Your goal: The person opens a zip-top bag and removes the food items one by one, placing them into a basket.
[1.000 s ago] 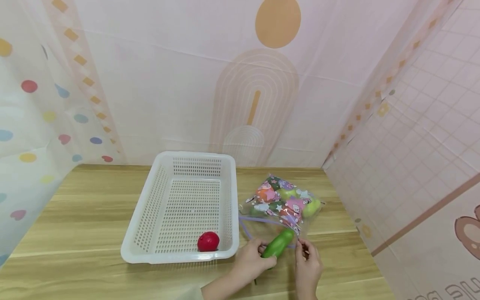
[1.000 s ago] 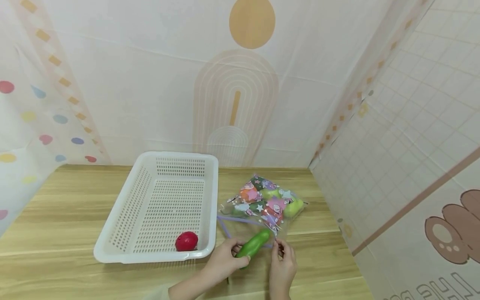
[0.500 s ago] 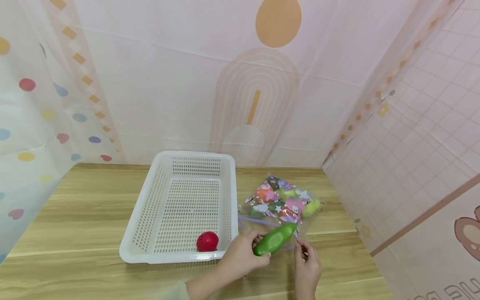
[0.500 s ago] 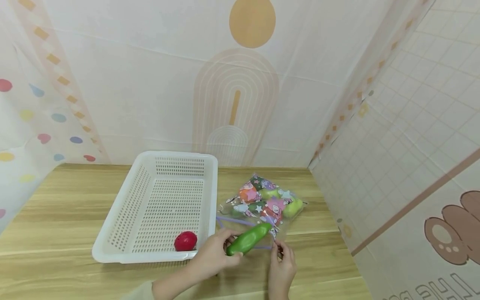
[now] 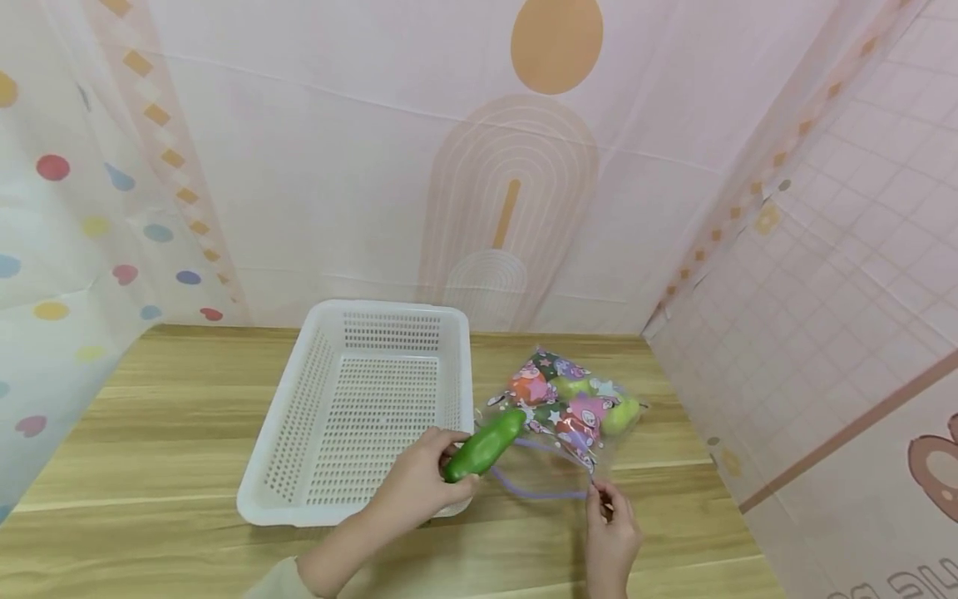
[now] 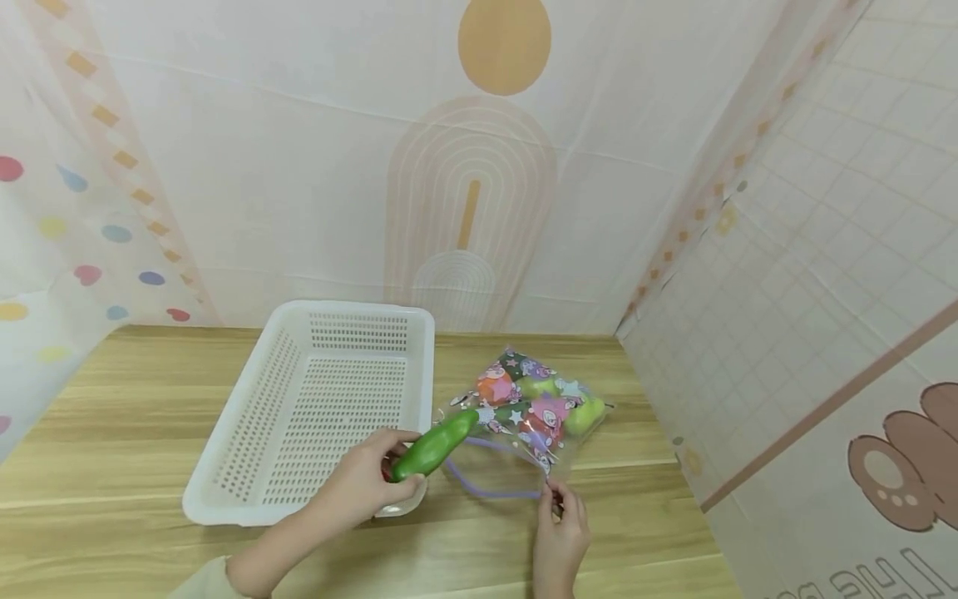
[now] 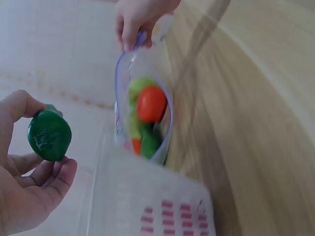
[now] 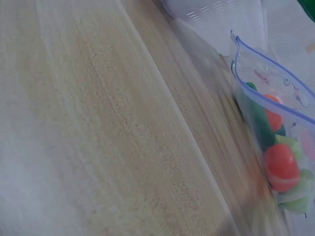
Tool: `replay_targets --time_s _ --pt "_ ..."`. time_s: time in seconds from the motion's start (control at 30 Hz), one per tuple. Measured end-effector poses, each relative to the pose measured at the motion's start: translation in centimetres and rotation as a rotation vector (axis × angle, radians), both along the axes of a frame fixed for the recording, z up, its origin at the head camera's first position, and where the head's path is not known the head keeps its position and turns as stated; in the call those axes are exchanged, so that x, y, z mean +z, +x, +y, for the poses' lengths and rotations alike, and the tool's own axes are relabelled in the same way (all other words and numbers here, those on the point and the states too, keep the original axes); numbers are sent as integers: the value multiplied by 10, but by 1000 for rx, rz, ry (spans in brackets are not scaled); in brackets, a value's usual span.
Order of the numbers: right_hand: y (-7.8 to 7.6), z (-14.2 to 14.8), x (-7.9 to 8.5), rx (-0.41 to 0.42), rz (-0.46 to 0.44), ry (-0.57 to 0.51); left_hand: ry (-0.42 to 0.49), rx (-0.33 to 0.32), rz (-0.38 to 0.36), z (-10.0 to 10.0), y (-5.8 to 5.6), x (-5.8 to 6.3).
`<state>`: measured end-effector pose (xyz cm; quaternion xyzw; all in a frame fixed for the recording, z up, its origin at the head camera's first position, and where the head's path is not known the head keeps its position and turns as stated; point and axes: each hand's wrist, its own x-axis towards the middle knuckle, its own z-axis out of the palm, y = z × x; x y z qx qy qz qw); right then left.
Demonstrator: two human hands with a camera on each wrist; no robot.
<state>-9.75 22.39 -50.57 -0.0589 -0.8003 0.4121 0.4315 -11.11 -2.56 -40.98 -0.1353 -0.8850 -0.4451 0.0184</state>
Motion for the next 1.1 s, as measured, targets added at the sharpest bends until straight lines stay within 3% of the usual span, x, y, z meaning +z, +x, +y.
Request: replay_targets --time_s 0.3,0.63,1.1 --pt "-1 2 0 -3 2 -4 -163 80 44 -35 -8 6" --pt "0 3 1 3 -10 16 -412 49 86 -55 -12 6" --pt "-1 4 1 4 -32 27 -497 22 -14 -76 -13 -8"
